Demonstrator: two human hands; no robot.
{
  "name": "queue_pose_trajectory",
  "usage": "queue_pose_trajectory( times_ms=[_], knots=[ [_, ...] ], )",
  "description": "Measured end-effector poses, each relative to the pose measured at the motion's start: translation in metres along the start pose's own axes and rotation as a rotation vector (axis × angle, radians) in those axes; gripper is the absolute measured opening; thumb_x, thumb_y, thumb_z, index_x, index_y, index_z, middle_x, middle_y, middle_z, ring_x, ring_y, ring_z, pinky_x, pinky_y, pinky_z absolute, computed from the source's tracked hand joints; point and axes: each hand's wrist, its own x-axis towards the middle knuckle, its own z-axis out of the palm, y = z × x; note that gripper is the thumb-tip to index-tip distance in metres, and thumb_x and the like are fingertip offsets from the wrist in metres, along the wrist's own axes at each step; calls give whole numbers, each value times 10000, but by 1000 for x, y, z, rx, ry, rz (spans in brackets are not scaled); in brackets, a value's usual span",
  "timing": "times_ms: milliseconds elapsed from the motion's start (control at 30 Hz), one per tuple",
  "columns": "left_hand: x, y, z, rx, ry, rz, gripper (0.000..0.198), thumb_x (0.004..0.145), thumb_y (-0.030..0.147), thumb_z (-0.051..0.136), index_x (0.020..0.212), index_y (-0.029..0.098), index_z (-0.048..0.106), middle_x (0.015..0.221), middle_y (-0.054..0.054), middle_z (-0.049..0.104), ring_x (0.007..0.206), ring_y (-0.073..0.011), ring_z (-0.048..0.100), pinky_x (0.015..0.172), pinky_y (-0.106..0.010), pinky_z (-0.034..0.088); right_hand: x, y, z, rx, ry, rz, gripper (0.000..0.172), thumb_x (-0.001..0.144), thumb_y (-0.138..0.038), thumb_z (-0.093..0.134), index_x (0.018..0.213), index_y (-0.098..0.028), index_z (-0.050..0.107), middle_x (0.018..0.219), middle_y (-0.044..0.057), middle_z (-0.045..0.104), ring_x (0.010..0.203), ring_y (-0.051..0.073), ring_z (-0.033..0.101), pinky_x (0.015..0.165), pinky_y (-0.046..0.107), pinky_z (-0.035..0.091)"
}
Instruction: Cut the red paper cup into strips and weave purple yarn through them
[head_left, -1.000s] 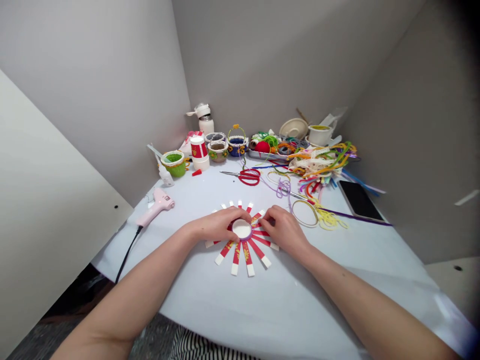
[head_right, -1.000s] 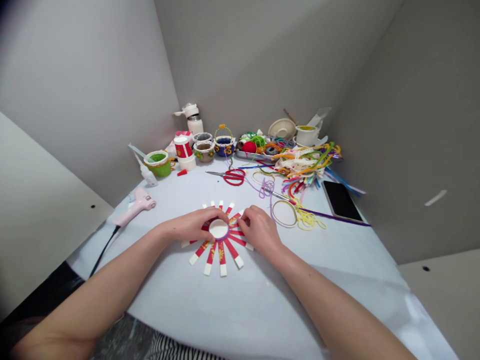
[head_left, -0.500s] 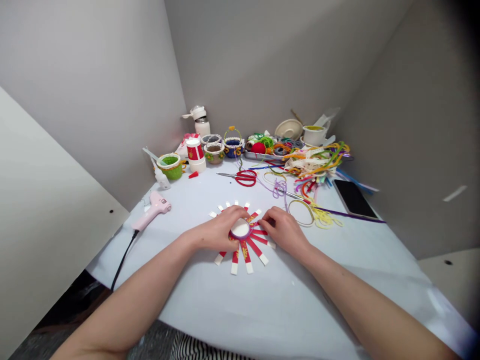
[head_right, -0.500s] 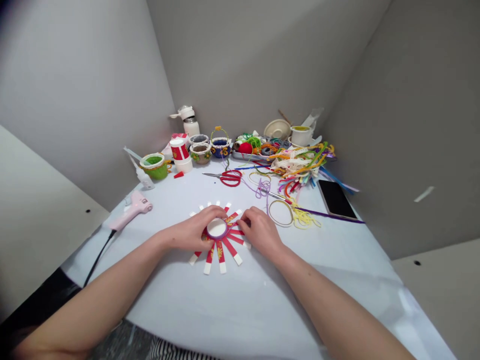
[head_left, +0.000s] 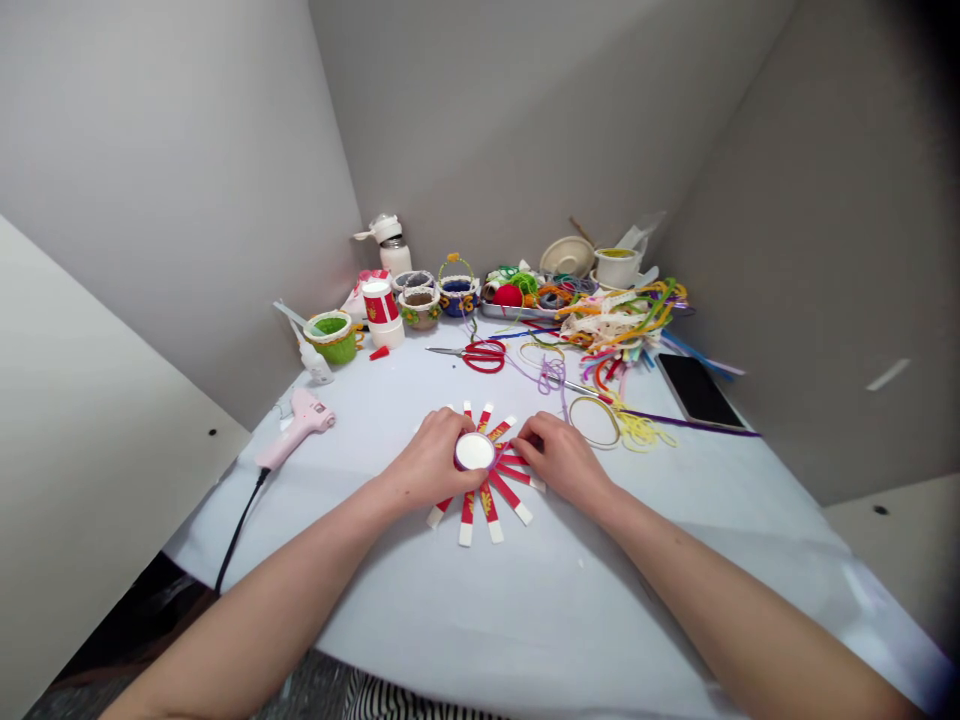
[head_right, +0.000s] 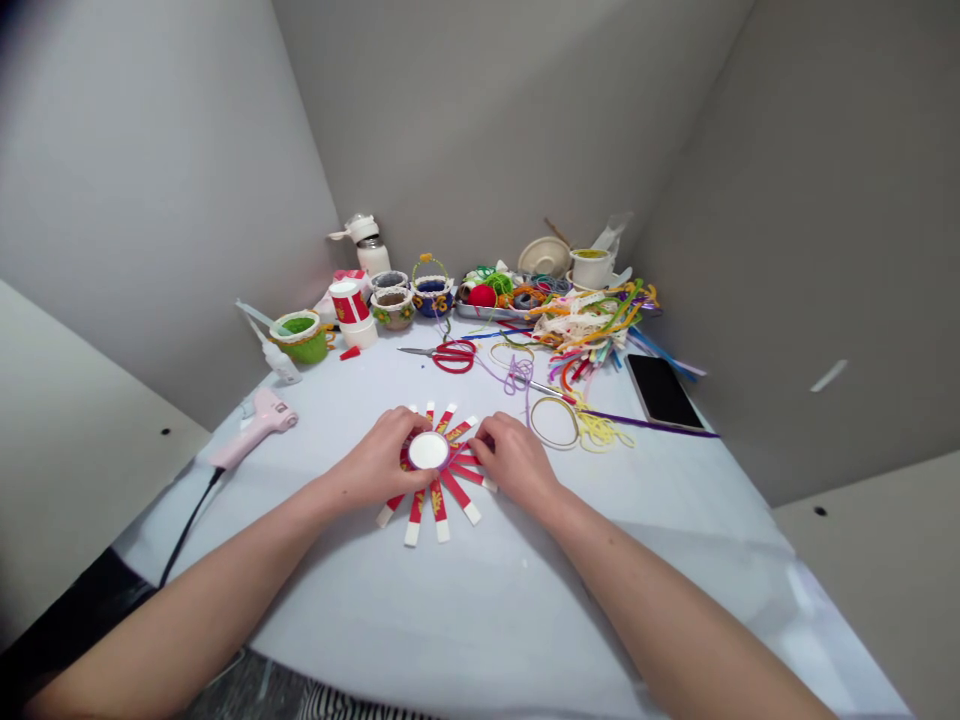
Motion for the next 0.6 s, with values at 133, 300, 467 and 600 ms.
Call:
queue_pose_trajectory(
  times_ms=[133, 300, 467, 600],
  knots=[
    [1, -2, 6, 8, -2, -11, 381, 711, 263, 713, 1053, 199, 559, 1061, -92, 566, 1058, -304, 539, 945, -472, 468, -1, -2, -2, -5, -2, 1, 150, 882, -211, 581, 734, -197, 601, 806, 24, 616, 754, 167, 559, 696, 281, 399],
    [2, -6, 6, 42, -14, 23, 385, 689, 211, 700, 1047, 183, 561, 1041, -90, 558, 1041, -296, 541, 932, -448, 479, -3, 1, -6, 28, -22, -15, 137, 895, -217, 583, 767, -193, 627, 823, 25, 619, 773, 168, 573, 710, 280, 412],
    [3, -9, -8, 55, -183, 185, 364, 682, 195, 681, 1033, 193, 582, 1048, -82, 567, 1032, -283, 544, 926, -422, 481, -9, 1, -20, 99, -106, -128, 116, 909, -185, 571, 857, -193, 675, 884, 32, 632, 808, 161, 593, 747, 278, 436],
    [5, -15, -17, 32, -265, 298, 436, 683, 165, 663, 1112, 202, 597, 1084, -75, 586, 1090, -281, 525, 986, -410, 456, -15, -1, -33, 97, -188, -252, 155, 918, -147, 539, 893, -197, 683, 901, 41, 642, 828, 163, 598, 754, 275, 443]
  ],
)
